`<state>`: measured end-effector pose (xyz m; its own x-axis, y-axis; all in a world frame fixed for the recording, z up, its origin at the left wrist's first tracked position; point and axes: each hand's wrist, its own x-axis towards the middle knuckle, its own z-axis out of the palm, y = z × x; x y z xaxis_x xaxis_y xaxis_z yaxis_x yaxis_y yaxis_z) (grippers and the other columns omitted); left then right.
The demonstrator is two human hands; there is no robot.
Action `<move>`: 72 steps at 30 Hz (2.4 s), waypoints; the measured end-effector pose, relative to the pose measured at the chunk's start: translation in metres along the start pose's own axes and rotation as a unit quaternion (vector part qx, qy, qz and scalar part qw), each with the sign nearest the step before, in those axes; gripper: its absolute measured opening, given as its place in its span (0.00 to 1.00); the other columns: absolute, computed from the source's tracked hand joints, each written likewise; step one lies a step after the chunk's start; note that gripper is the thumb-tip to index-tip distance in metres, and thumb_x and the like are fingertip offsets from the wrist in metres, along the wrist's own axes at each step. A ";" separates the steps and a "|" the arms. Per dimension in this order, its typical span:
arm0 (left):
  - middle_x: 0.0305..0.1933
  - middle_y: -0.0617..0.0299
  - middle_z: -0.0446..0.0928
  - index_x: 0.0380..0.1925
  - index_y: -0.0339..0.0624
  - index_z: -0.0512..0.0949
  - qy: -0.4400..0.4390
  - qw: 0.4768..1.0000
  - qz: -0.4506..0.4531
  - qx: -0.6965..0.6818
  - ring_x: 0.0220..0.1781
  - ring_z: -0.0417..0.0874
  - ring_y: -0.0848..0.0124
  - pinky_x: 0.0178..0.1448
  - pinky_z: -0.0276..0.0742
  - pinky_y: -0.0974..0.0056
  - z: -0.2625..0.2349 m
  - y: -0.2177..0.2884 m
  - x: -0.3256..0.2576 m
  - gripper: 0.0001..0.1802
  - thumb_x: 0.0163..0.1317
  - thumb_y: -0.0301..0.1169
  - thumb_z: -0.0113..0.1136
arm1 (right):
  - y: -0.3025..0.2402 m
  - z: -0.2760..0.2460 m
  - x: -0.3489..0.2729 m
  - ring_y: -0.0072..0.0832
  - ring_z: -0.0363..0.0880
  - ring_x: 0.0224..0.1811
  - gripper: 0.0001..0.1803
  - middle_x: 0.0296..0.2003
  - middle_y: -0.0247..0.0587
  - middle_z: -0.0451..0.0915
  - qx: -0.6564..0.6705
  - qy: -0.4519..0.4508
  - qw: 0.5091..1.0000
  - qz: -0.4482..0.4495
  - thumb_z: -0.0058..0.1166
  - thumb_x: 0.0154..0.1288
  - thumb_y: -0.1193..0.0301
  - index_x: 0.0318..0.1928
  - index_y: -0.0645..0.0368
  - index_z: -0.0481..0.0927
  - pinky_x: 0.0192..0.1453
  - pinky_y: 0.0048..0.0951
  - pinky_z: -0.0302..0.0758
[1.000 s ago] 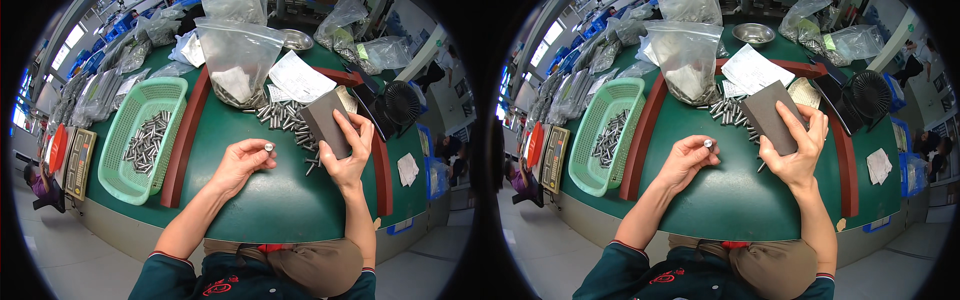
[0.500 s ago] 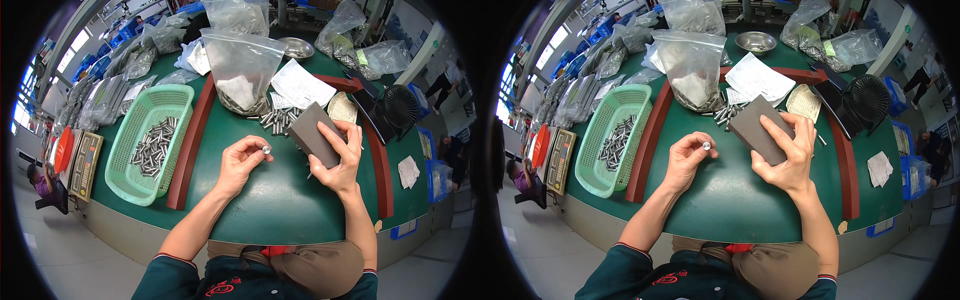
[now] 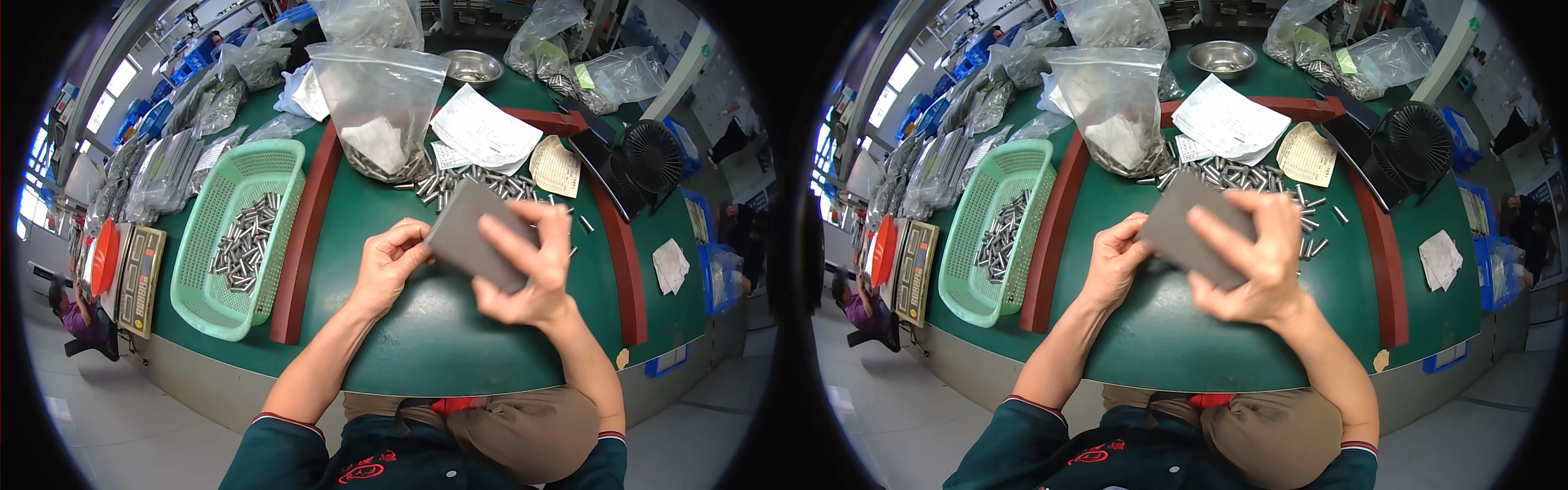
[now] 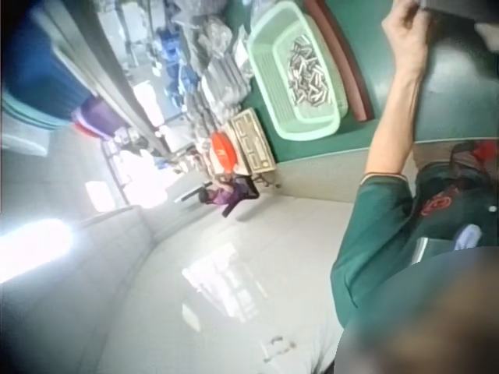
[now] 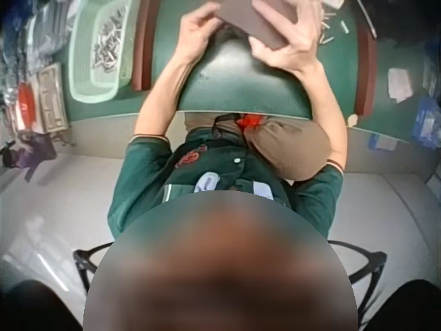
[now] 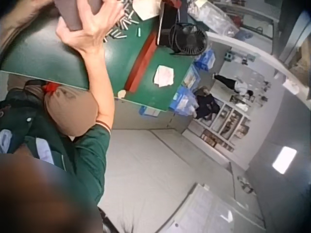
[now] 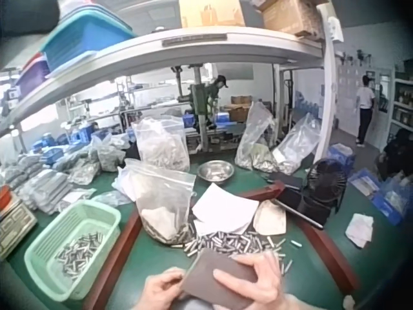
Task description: Sanding small cylindrical metal components using a sanding block.
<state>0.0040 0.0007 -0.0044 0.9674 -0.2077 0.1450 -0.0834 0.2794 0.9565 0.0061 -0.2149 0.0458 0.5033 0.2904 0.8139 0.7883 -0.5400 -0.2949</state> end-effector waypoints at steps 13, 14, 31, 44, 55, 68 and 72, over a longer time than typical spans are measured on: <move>0.45 0.64 0.76 0.42 0.33 0.81 0.008 1.000 -0.015 0.018 0.43 0.75 0.78 0.47 0.73 0.72 0.000 -0.002 -0.002 0.07 0.65 0.22 0.59 | 0.014 0.004 -0.005 0.41 0.73 0.40 0.33 0.42 0.46 0.76 -0.030 -0.012 0.999 0.036 0.65 0.31 0.65 0.47 0.52 0.84 0.44 0.39 0.65; 0.45 0.65 0.76 0.42 0.33 0.81 -0.018 1.000 -0.024 0.005 0.43 0.75 0.78 0.48 0.73 0.72 -0.003 -0.002 -0.003 0.07 0.65 0.23 0.60 | 0.024 0.002 -0.009 0.41 0.73 0.39 0.32 0.41 0.46 0.76 -0.092 0.013 0.995 0.043 0.65 0.30 0.65 0.47 0.53 0.84 0.43 0.39 0.66; 0.44 0.65 0.77 0.37 0.33 0.81 -0.014 0.999 -0.028 0.023 0.40 0.77 0.77 0.46 0.74 0.71 0.001 0.002 -0.002 0.07 0.59 0.18 0.59 | 0.005 0.005 -0.008 0.41 0.72 0.41 0.34 0.42 0.48 0.76 -0.026 0.007 0.998 0.060 0.65 0.30 0.63 0.48 0.52 0.85 0.47 0.39 0.68; 0.47 0.65 0.76 0.38 0.34 0.81 -0.021 0.998 -0.004 0.054 0.45 0.75 0.80 0.47 0.74 0.71 0.002 0.005 -0.006 0.06 0.61 0.19 0.59 | 0.006 0.010 -0.005 0.40 0.72 0.41 0.33 0.41 0.47 0.75 -0.039 0.016 0.995 0.091 0.66 0.31 0.65 0.48 0.55 0.84 0.46 0.40 0.67; 0.43 0.63 0.82 0.41 0.35 0.82 0.005 1.000 -0.013 0.003 0.42 0.82 0.74 0.48 0.78 0.69 0.006 -0.008 -0.009 0.08 0.62 0.23 0.61 | -0.003 0.012 -0.011 0.40 0.72 0.41 0.35 0.44 0.48 0.76 0.030 0.061 0.997 0.028 0.66 0.31 0.63 0.49 0.54 0.85 0.47 0.38 0.68; 0.47 0.60 0.80 0.40 0.37 0.82 -0.076 0.996 -0.002 0.056 0.47 0.81 0.69 0.50 0.78 0.67 -0.002 -0.011 -0.003 0.07 0.63 0.26 0.63 | 0.021 0.022 -0.015 0.39 0.71 0.41 0.31 0.39 0.45 0.73 -0.057 0.081 0.990 0.103 0.66 0.34 0.62 0.47 0.51 0.84 0.45 0.39 0.64; 0.50 0.60 0.79 0.41 0.36 0.81 0.039 0.980 -0.152 -0.122 0.49 0.81 0.70 0.51 0.77 0.67 0.009 -0.008 -0.010 0.12 0.65 0.35 0.62 | -0.023 0.021 -0.016 0.36 0.72 0.41 0.33 0.42 0.43 0.75 0.080 0.017 0.997 0.015 0.67 0.33 0.61 0.50 0.46 0.84 0.46 0.38 0.63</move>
<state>-0.0070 -0.0077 -0.0111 0.9550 -0.2464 -0.1652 0.2612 0.4343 0.8621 -0.0124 -0.1902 0.0289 0.5182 0.2477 0.8186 0.8205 -0.4142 -0.3941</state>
